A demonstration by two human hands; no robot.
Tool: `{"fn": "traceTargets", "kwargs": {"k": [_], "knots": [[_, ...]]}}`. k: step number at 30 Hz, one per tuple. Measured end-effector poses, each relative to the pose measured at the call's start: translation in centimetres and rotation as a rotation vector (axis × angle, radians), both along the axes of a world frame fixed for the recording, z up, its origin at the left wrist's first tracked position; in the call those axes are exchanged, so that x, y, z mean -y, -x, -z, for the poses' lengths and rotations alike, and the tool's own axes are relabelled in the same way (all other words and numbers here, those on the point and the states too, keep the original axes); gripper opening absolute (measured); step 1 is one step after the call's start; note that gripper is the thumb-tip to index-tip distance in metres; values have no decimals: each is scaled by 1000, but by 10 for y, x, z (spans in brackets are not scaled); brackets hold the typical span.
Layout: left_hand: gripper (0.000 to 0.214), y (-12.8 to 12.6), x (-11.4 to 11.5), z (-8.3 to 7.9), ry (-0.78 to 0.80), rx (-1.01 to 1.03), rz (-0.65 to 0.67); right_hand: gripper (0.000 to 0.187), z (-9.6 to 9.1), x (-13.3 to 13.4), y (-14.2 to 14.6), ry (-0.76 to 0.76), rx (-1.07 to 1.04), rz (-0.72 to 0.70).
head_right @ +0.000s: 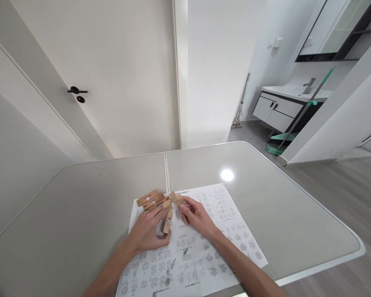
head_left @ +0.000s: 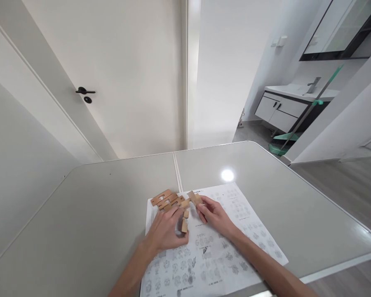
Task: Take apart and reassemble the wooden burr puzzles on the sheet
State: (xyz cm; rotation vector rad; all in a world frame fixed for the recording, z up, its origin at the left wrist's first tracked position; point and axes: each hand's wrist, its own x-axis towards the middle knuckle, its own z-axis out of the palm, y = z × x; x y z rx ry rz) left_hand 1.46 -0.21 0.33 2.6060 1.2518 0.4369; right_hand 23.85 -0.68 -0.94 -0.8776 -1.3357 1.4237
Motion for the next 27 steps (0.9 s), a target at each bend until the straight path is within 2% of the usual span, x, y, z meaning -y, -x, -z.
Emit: {"fn": "traceTargets", "kwargs": {"k": [2, 6, 9, 11, 14, 16, 24, 27], "knots": [[53, 6, -3, 0, -45, -28, -2, 42, 0, 0, 0, 14, 11, 13], [52, 12, -9, 0, -115, 15, -63, 43, -2, 0, 2, 25, 18, -18], [38, 10, -9, -2, -92, 211, -142, 44, -2, 0, 2, 41, 19, -39], [24, 6, -7, -3, -11, 328, -201, 45, -1, 0, 3, 60, 23, -56], [13, 1, -4, -6, 165, 391, -142, 45, 0, 1, 3, 69, 10, -76], [18, -2, -2, -8, 226, 401, -94, 43, -1, 1, 3, 58, 5, -94], [27, -7, -1, -8, 245, 427, -114, 44, -3, 2, 5, 69, -35, -207], [28, -6, -2, -9, 272, 447, -96, 44, -4, 0, 1, 112, -80, -303]]}}
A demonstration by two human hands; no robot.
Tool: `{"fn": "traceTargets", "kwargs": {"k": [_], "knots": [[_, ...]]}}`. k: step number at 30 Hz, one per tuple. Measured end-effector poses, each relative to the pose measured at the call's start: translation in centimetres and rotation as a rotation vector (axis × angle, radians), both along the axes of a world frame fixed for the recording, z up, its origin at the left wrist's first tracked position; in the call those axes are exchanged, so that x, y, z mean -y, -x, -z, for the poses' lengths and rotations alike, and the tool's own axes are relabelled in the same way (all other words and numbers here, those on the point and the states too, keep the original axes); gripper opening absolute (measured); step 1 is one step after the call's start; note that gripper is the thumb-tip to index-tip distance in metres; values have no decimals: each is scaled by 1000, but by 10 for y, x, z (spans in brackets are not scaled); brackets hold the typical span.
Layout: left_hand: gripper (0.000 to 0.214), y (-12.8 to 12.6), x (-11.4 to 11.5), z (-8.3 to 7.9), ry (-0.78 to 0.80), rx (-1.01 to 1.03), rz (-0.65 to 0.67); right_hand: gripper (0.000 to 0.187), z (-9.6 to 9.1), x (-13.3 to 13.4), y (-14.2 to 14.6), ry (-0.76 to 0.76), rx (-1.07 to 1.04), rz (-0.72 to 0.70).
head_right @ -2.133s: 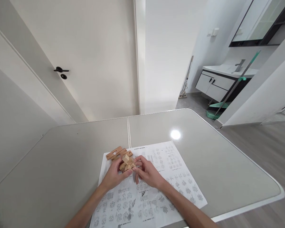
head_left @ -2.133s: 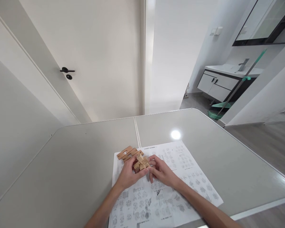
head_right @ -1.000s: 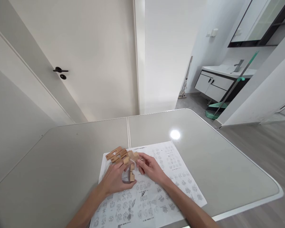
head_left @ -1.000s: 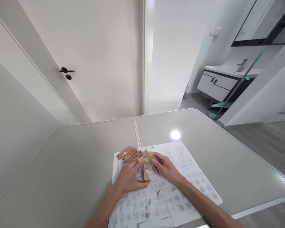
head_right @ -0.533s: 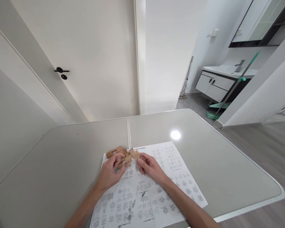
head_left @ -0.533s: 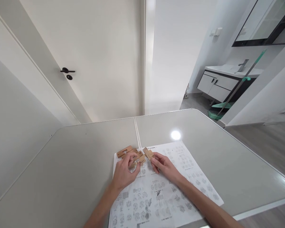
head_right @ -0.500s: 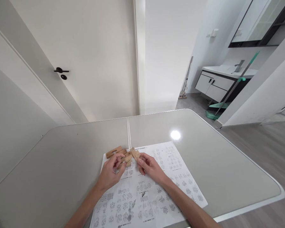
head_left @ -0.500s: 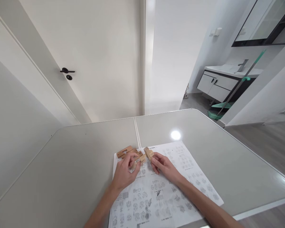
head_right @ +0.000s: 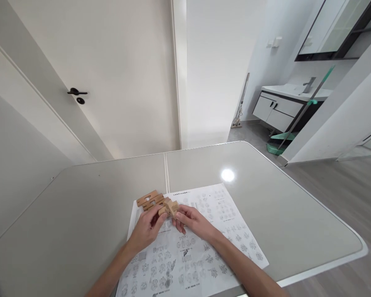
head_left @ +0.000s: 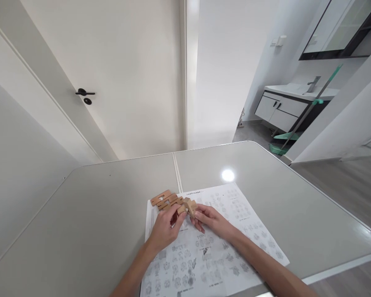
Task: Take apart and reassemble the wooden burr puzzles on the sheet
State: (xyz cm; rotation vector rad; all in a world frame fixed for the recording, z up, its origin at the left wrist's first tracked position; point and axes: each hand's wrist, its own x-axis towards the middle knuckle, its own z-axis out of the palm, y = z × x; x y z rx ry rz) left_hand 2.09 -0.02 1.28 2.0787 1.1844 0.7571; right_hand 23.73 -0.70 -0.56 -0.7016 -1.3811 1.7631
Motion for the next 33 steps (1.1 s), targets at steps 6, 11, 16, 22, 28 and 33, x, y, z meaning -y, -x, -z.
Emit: {"fn": "traceTargets", "kwargs": {"k": [6, 11, 16, 22, 28, 33], "knots": [[29, 2, -3, 3, -47, -10, -46, 40, -3, 3, -2, 54, -42, -158], [32, 12, -9, 5, -213, -79, -227, 39, -4, 13, 8, -65, 61, -105], [15, 20, -12, 1, -385, -210, 12, 40, -4, 3, -1, -70, 64, 398], [9, 24, -7, -6, -455, -311, 123, 44, -1, 0, -4, -103, 246, 453], [26, 25, -8, -9, -416, -316, 118, 28, -1, 5, -6, -403, 455, 298], [29, 35, -12, -15, -346, -254, 91, 14, 1, 8, -8, -519, 534, 133]]}}
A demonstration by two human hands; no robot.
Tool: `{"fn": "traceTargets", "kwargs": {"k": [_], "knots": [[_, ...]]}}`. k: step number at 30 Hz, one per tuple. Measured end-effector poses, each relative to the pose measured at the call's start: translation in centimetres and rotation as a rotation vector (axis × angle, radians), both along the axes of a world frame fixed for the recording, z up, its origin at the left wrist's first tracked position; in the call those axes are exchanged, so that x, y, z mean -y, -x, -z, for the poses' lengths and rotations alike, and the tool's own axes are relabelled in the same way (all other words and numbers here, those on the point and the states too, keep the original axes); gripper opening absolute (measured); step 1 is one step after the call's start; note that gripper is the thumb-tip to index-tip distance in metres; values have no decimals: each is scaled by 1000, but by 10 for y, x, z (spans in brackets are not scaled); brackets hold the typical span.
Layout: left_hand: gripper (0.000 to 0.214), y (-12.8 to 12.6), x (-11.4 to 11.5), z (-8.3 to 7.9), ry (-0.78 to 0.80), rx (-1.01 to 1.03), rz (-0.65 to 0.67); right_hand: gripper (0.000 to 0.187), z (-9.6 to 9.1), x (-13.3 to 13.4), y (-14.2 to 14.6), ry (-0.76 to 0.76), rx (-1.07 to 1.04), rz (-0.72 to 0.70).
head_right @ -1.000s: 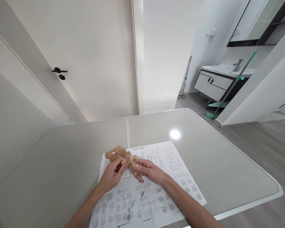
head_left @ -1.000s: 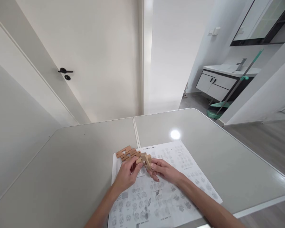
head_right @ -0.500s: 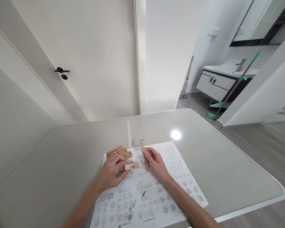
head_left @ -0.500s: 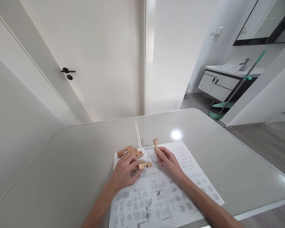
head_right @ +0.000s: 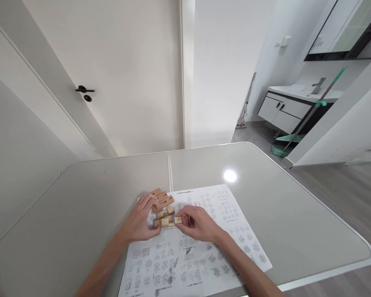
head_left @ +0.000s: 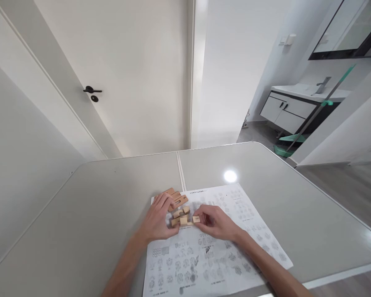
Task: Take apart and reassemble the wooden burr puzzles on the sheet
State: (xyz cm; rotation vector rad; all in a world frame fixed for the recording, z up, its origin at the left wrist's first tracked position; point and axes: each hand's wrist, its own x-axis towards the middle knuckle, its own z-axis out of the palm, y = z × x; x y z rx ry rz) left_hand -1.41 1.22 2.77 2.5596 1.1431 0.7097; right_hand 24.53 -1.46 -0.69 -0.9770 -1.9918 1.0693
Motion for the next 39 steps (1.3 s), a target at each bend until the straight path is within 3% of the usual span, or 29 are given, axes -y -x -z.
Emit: {"fn": "traceTargets", "kwargs": {"k": [3, 5, 8, 12, 16, 28, 39], "knots": [[23, 8, -6, 0, 45, 150, -69, 13, 6, 2, 8, -70, 71, -2], [11, 13, -13, 6, 18, 259, -229, 21, 10, 2, 11, -69, 93, 23], [14, 19, -24, 19, -14, 315, -488, 26, 11, 2, 9, 8, 70, 70], [18, 26, -34, 34, 86, 341, -650, 20, 11, -1, 3, 28, 50, 201], [14, 29, -35, 38, 143, 371, -685, 21, 15, -3, 5, 17, 93, 283], [12, 29, -35, 39, 161, 380, -693, 14, 18, -2, 7, -97, 160, 284], [14, 29, -36, 39, 157, 381, -683, 29, 14, 0, 10, -133, 187, 130]]}}
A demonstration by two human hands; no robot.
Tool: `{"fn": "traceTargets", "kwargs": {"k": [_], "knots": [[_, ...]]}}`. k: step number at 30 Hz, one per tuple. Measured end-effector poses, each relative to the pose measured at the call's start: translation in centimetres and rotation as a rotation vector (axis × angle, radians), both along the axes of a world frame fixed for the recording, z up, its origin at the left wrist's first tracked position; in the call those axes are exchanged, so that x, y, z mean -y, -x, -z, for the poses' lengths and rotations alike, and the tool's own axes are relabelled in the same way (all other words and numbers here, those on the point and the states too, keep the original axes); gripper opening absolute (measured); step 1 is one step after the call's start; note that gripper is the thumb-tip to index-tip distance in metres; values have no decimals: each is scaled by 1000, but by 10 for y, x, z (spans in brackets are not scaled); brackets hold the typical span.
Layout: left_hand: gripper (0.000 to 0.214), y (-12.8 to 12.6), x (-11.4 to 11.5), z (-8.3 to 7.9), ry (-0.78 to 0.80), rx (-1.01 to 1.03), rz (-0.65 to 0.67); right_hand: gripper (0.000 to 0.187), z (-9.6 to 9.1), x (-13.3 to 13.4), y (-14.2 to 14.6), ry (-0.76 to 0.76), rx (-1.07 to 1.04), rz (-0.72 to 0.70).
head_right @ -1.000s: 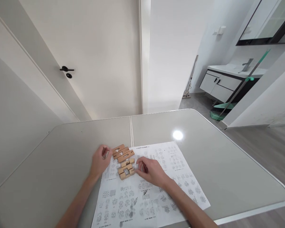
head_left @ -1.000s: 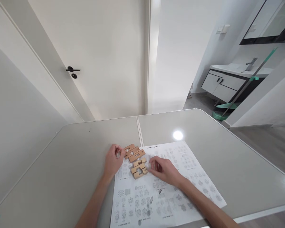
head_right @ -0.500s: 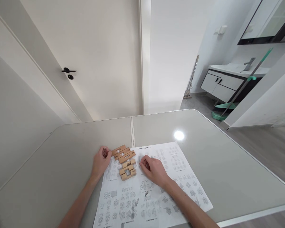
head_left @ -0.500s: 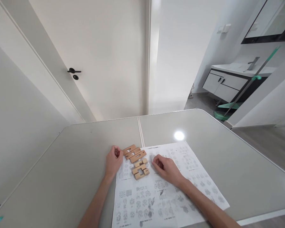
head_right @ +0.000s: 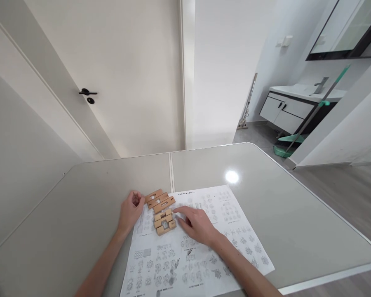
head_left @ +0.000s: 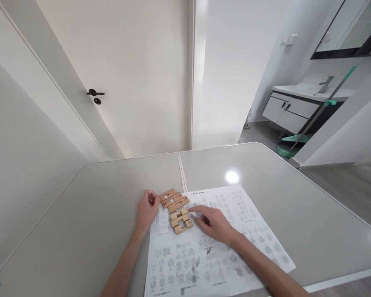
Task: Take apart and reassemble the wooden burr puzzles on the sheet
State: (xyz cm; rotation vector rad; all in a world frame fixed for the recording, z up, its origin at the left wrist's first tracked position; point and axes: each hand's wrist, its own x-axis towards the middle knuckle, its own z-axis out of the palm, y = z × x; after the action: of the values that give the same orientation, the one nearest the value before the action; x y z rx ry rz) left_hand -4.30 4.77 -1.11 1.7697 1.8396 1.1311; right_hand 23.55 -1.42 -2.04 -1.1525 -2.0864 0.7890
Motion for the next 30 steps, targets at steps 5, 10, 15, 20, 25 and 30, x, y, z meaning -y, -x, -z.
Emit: {"fn": "traceTargets", "kwargs": {"k": [5, 10, 15, 20, 25, 30], "knots": [[14, 0, 1, 0, -7, -7, 4, 25, 2, -1, -4, 12, -30, 89], [14, 0, 2, -1, -9, -29, 8, 22, 7, -1, -4, 9, -40, 82], [7, -3, 4, 0, -89, -167, 43, 21, 9, -1, -3, -3, -39, 83], [11, -7, 10, -6, -163, -320, 145, 20, 9, -2, -3, 3, -35, 84], [19, -1, 15, -11, -42, -329, 153, 19, 7, -2, -2, -3, -29, 85], [24, 2, 17, -14, 40, -344, 248, 19, 6, -3, -2, 0, -26, 81]]}}
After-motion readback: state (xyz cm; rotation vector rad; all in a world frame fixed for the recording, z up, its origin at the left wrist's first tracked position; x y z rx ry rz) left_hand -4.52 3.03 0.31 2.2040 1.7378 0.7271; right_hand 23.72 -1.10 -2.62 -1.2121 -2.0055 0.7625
